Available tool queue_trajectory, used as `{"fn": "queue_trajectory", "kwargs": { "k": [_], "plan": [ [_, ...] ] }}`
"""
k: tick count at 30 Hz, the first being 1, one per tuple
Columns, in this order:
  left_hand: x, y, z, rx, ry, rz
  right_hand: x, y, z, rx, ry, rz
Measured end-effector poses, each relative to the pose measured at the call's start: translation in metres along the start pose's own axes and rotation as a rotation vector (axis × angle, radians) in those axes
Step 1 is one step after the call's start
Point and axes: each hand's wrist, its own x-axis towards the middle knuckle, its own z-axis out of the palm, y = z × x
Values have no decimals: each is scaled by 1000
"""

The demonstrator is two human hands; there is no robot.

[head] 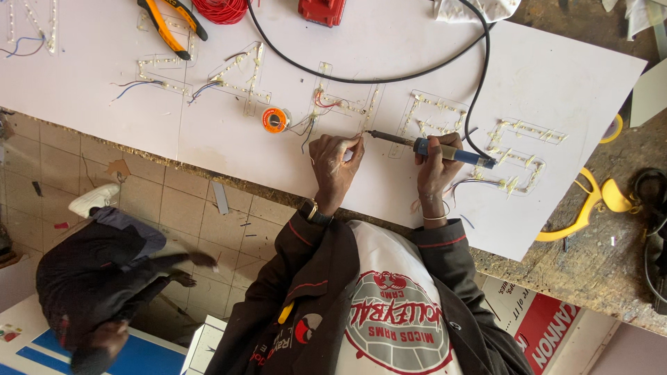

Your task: The person uses a soldering iron to connect wires to LED strips arranged in the shape of letters and numbers on a white board. They then switch to a hot glue gun to apply adhesive to the wiring and components.

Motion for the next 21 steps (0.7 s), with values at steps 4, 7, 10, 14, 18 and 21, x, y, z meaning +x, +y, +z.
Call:
{"fn": "queue_trajectory", "kwargs": {
  "k": [4, 7, 10, 14, 18, 21],
  "plan": [
    [2, 1, 0, 2, -2, -1, 1, -2, 4, 8, -7, -6],
    [7, 5, -3, 2, -13, 3, 1, -2, 5, -2, -14, -6],
    [8, 5, -3, 2, -16, 9, 0, 0, 6, 19, -13, -11],
    [7, 5, -2, 26, -34, -2, 1, -1, 7, -13, -13, -16],
    [3, 1, 2, 30, -42, -15, 0, 0, 6, -23, -18, -27],
    [8, 5, -1, 11, -52, -25, 2, 2, 3, -30, -27, -29]
  ]
}}
